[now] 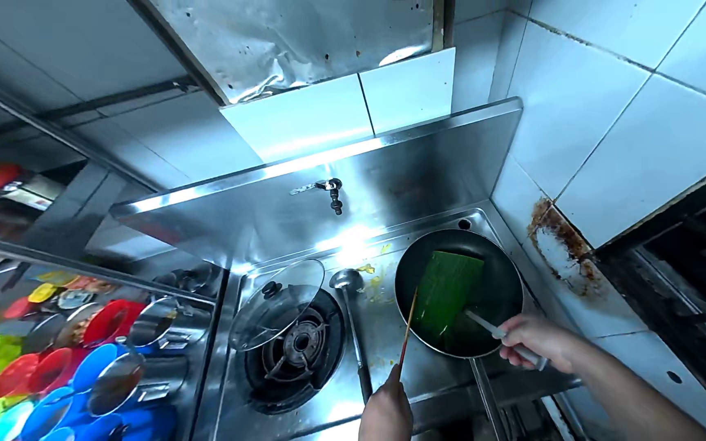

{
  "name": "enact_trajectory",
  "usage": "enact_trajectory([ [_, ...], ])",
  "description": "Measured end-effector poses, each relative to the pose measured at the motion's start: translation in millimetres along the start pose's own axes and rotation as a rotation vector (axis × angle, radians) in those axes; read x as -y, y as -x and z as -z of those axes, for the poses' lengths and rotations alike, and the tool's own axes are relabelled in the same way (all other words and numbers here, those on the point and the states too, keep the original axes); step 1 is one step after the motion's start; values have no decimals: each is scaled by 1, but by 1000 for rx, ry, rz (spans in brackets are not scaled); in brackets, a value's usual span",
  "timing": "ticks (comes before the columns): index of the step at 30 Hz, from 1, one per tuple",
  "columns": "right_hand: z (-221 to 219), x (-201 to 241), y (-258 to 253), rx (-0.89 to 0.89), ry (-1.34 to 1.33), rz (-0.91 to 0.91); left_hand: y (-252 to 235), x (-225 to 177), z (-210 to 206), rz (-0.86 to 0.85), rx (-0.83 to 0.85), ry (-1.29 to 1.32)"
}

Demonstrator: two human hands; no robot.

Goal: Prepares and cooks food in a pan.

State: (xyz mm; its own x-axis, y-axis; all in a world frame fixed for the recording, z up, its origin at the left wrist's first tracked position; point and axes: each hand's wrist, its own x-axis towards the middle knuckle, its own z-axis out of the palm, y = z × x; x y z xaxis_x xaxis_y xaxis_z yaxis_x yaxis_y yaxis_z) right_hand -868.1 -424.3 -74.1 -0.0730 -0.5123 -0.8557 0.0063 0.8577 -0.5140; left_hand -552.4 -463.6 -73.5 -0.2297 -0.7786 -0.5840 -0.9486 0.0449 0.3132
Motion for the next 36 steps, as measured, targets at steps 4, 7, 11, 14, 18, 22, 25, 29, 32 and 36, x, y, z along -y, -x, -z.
enact_trajectory([
  [4,-19,-24,-9,24,-242,114,-4,3,5,0,3,-5],
  [7,-36,-30,-8,5,-342,181,-3,2,11,-2,-28,27],
  [11,-49,-28,-9,-11,-395,184,5,-4,12,-59,-157,-15],
  [14,-56,-26,-8,-6,-427,180,4,-8,9,-31,-49,-87],
  [18,-71,-20,-8,3,-485,177,5,-13,7,-6,-3,-108],
  [22,-86,-24,-15,8,-638,206,8,-15,2,14,1,-123],
  [25,-91,-28,-17,13,-725,220,10,-17,-1,21,13,-139],
  [29,-94,-31,-17,-16,-791,222,10,-21,-4,8,35,-151],
  [32,-93,-36,-14,-21,-846,243,9,-26,-6,-19,42,-128],
  [36,-84,-41,6,-110,-860,286,13,-41,-6,-73,80,-101],
])
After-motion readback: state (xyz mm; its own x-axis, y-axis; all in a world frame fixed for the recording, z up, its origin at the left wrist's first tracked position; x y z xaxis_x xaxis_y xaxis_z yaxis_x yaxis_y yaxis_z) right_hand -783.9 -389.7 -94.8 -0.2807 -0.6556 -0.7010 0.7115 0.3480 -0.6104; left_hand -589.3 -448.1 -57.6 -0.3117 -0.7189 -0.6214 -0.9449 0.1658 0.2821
